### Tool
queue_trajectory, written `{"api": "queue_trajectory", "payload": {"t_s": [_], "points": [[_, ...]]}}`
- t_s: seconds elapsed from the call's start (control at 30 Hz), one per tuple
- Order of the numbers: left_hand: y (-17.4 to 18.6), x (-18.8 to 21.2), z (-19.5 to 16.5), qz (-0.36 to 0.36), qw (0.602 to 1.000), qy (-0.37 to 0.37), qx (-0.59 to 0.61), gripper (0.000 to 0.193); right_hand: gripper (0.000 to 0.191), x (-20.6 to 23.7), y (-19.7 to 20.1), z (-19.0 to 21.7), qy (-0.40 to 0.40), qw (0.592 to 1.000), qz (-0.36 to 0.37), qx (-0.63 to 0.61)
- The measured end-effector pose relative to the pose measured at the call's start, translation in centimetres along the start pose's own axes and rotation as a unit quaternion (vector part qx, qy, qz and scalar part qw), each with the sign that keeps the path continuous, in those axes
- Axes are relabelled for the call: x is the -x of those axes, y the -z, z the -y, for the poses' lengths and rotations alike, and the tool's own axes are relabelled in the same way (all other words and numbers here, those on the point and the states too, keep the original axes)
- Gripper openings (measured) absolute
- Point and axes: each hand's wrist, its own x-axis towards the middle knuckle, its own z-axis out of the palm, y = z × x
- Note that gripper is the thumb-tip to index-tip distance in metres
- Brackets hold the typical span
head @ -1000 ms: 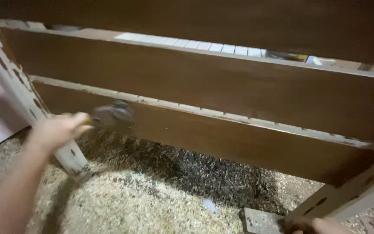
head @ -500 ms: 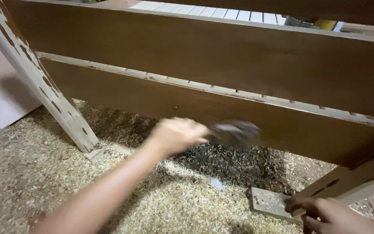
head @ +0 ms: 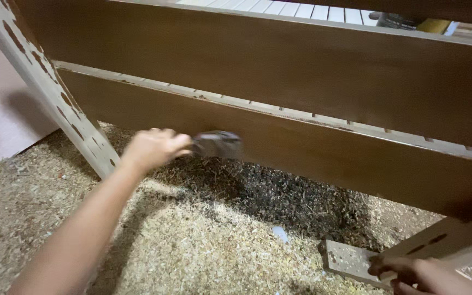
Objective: The person applies brown wood stain with a brush to the rails and legs of a slatted wooden furniture frame, working along each board and around the legs. They later dip the brush into the stain can and continue coating the end panels of the piece.
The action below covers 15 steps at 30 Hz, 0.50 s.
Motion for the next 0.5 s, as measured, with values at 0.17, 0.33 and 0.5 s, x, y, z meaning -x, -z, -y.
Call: {"api": "queue_trajectory", "payload": {"t_s": [0.17, 0.33, 0.5], "points": [[0.2, 4.7, 5.8, 0.123, 0.985, 0.118, -0.011, 0.027, 0.046, -2.0, -0.5, -0.8, -0.005, 1.000, 0.009, -0.003], [4.8, 10.2, 9.1, 0.203, 0.749, 0.546, 0.315, 0.055, 0.039, -0.3, 0.5, 0.1, -0.021, 0.998, 0.032, -0.056], [9.2, 10.5, 3.4, 0.260, 0.927, 0.266, 0.048, 0.037, 0.041, 7.4, 0.5, 4.5, 0.059, 0.998, -0.003, 0.002]]}}
